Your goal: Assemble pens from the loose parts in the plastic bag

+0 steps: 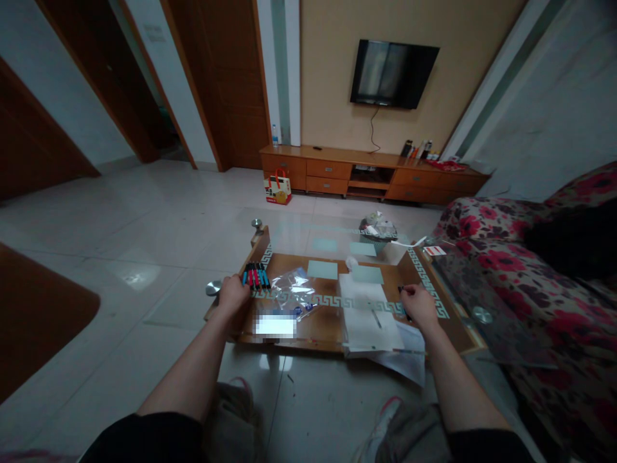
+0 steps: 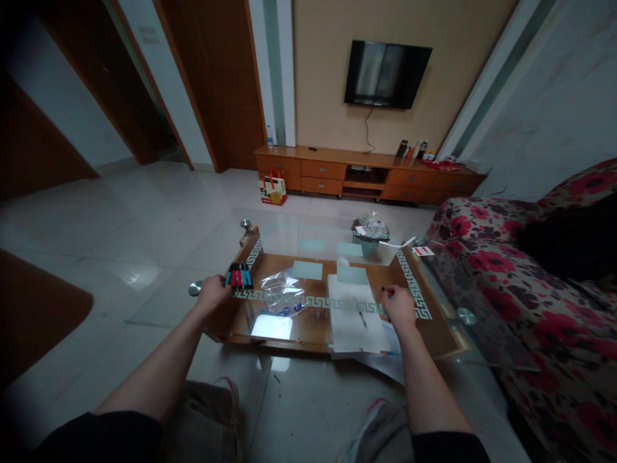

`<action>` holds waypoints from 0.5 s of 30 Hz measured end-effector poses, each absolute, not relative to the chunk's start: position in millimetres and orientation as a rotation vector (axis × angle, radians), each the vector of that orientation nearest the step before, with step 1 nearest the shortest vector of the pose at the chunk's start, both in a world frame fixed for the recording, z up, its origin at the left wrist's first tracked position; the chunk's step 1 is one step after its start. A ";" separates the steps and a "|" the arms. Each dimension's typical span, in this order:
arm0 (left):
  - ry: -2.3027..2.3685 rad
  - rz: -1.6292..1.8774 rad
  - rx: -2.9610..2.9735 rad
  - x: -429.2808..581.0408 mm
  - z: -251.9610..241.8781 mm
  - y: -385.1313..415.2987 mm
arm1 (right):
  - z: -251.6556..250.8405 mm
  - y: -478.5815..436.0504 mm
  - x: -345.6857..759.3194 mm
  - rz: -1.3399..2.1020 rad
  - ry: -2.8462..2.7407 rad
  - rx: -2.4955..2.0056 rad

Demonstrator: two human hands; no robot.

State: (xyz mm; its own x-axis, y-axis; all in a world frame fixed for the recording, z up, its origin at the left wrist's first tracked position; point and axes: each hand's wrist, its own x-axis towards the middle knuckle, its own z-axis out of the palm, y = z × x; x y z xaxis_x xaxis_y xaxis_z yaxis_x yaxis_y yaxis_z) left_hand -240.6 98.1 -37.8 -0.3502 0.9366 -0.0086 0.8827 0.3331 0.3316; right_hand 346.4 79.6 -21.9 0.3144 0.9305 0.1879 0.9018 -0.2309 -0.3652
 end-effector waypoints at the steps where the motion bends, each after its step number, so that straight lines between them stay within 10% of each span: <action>1: 2.413 0.407 1.646 -241.2 -37.3 97.2 | -19.6 78.8 344.2 0.091 -1.640 -2.161; 15: 2.292 0.817 1.232 -234.8 -11.6 87.4 | 17.6 63.9 288.7 0.149 -1.729 -1.807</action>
